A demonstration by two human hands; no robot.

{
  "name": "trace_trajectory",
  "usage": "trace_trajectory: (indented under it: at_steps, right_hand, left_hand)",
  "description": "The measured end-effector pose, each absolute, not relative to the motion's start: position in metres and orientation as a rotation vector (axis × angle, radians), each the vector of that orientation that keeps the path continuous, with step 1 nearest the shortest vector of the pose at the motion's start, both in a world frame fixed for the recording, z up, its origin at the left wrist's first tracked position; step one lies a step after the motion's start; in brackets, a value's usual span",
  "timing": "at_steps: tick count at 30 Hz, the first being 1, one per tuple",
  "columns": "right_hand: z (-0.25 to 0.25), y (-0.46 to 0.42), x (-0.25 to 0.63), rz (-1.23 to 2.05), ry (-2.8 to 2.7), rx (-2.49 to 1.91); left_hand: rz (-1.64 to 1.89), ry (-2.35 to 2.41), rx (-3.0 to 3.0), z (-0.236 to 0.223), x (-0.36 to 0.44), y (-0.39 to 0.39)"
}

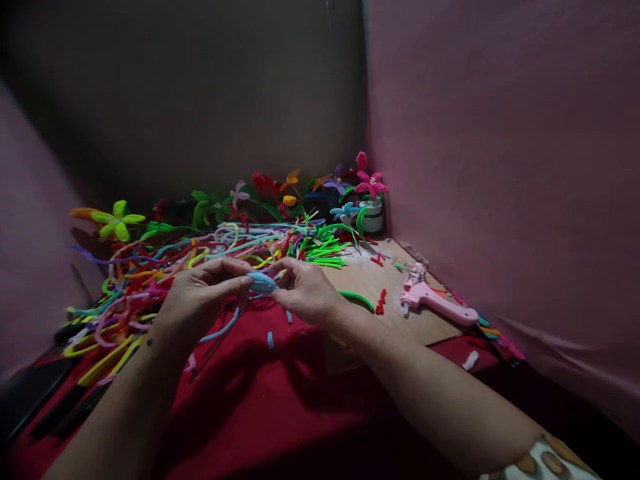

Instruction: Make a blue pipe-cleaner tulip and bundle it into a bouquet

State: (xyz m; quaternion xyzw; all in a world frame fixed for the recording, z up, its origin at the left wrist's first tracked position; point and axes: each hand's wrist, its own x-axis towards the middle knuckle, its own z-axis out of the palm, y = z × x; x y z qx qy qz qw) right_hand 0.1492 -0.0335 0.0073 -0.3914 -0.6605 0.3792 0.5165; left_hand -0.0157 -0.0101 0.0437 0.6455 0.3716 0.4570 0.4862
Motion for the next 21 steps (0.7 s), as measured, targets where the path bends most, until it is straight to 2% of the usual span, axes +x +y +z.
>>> trace_trajectory:
  at_steps: [12,21]
  right_hand:
    - [0.002,-0.033,0.147,0.590,-1.604,-1.021]
    - [-0.005,-0.032,0.148,0.173,-1.796,-1.068]
  left_hand:
    - [1.106,0.968,1.533,0.040,-0.014,-0.007]
    - [1.104,0.961,1.523,0.037,-0.018,-0.004]
